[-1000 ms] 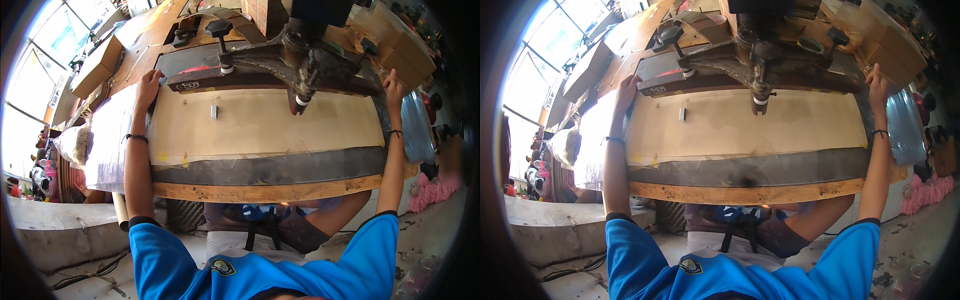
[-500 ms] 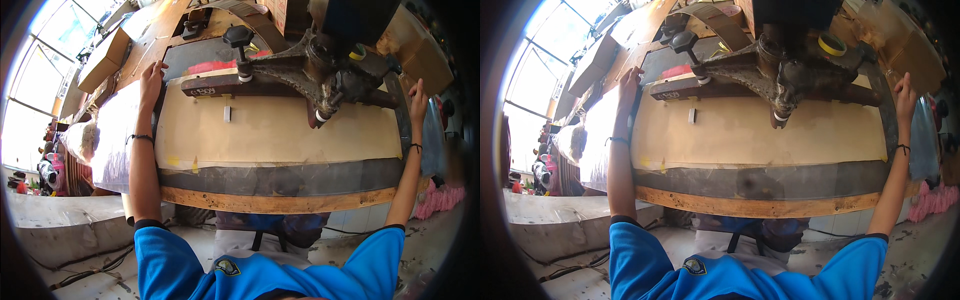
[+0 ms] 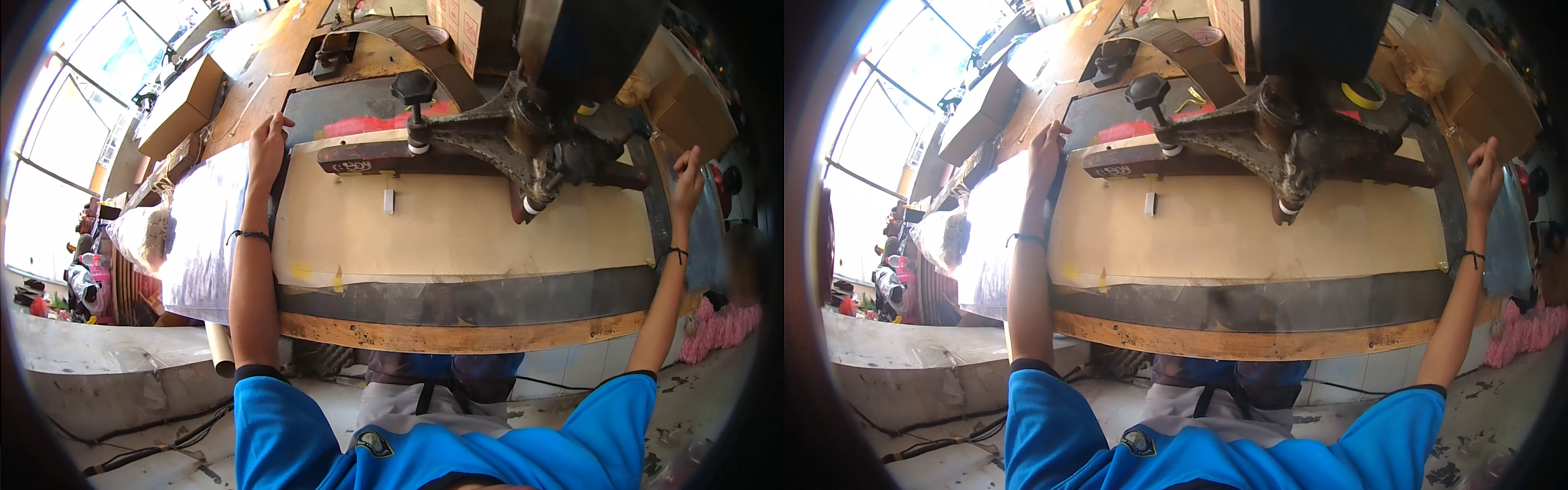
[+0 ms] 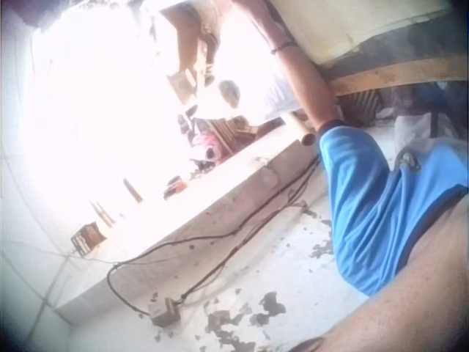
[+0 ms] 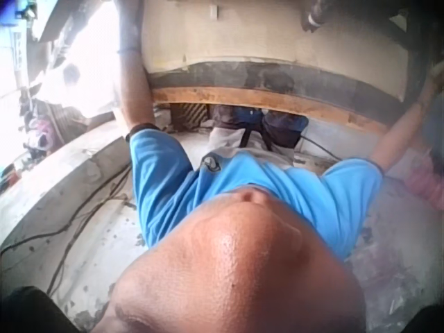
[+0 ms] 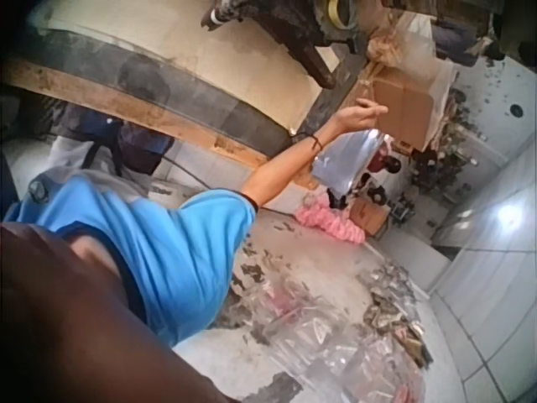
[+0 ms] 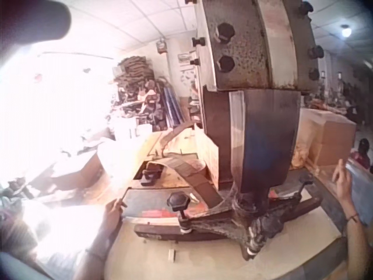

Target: The person aligns a plastic sheet on a workbench under a manual heat press and lowers the press arm to apply heat and pressure to the material.

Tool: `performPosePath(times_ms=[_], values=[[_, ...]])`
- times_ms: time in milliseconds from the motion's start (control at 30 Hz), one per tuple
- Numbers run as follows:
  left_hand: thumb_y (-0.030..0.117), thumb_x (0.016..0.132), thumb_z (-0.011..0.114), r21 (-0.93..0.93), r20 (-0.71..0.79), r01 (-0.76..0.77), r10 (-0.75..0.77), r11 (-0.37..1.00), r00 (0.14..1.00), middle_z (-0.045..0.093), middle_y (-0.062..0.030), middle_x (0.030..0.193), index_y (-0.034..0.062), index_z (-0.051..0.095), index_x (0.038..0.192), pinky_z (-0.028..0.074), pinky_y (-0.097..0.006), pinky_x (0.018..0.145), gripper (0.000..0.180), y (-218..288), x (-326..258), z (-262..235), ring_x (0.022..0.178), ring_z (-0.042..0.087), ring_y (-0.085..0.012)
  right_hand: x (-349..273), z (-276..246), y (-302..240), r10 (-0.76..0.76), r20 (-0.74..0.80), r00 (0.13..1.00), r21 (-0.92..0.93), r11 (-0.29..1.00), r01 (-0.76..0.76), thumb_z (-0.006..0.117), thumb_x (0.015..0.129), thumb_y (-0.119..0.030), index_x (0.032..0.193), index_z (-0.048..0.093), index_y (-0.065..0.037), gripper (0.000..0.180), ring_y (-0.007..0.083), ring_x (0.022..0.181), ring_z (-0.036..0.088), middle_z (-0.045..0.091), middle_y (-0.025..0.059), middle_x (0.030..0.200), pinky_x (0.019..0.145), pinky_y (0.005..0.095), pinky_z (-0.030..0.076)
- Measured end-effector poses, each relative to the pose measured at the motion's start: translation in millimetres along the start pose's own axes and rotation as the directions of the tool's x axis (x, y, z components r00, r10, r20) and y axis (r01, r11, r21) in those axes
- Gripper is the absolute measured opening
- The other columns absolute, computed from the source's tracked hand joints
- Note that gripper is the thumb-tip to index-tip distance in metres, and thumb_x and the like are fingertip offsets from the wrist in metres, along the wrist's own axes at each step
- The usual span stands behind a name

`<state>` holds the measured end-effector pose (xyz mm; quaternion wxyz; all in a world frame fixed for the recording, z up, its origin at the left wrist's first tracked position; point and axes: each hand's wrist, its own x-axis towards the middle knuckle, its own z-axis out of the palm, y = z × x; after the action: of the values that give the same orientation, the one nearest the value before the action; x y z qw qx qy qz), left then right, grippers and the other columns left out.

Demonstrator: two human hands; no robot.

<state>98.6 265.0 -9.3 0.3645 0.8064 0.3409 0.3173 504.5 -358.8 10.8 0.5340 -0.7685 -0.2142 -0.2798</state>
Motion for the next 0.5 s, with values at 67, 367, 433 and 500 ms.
performPosePath(times_ms=[67,367,433,500], values=[[0.035,0.109,0.051,-0.031,-0.053,-0.032,0.030,0.999,0.998,0.048,0.0028,0.066,0.0019,0.073,0.092,0.035,-0.028,0.057,0.044,0,-1,1,0.062,0.043,-0.0073,1,-6,-3,0.019,-0.013,1.000,0.030,0.999,-0.018,0.043,0.112,-0.043,0.069,0.046,-0.008,0.055,0.0090,0.068,0.037,0.043,-0.0028,0.071,0.065,0.0267,0.030],[0.028,0.109,0.053,-0.232,-0.436,-0.368,0.242,0.901,0.867,0.048,0.0009,0.069,-0.0015,0.069,0.089,0.031,-0.025,0.057,0.039,87,-40,-41,0.063,0.040,-0.0043,-17,-28,-75,-0.278,-0.142,0.950,0.095,0.951,0.293,0.036,0.113,-0.035,0.069,0.042,-0.008,0.052,0.0117,0.068,0.035,0.039,0.0011,0.070,0.066,0.0284,0.030],[0.027,0.108,0.053,-0.239,-0.336,-0.508,0.421,0.827,0.843,0.053,-0.0022,0.072,-0.0029,0.067,0.088,0.035,-0.026,0.061,0.039,122,-78,-56,0.066,0.045,-0.0079,-56,-47,-110,-0.194,-0.080,0.978,0.088,0.976,0.201,0.035,0.113,-0.035,0.070,0.045,-0.007,0.052,0.0134,0.069,0.036,0.041,0.0044,0.070,0.068,0.0309,0.033],[0.027,0.107,0.053,-0.207,-0.228,-0.393,0.346,0.896,0.910,0.058,-0.0050,0.077,-0.0039,0.066,0.087,0.038,-0.029,0.064,0.039,139,-142,-64,0.067,0.048,-0.0119,-98,-55,-143,-0.325,0.222,0.919,0.353,0.906,0.235,0.042,0.110,-0.037,0.066,0.058,-0.006,0.057,0.0140,0.065,0.043,0.053,0.0055,0.068,0.061,0.0302,0.034]])
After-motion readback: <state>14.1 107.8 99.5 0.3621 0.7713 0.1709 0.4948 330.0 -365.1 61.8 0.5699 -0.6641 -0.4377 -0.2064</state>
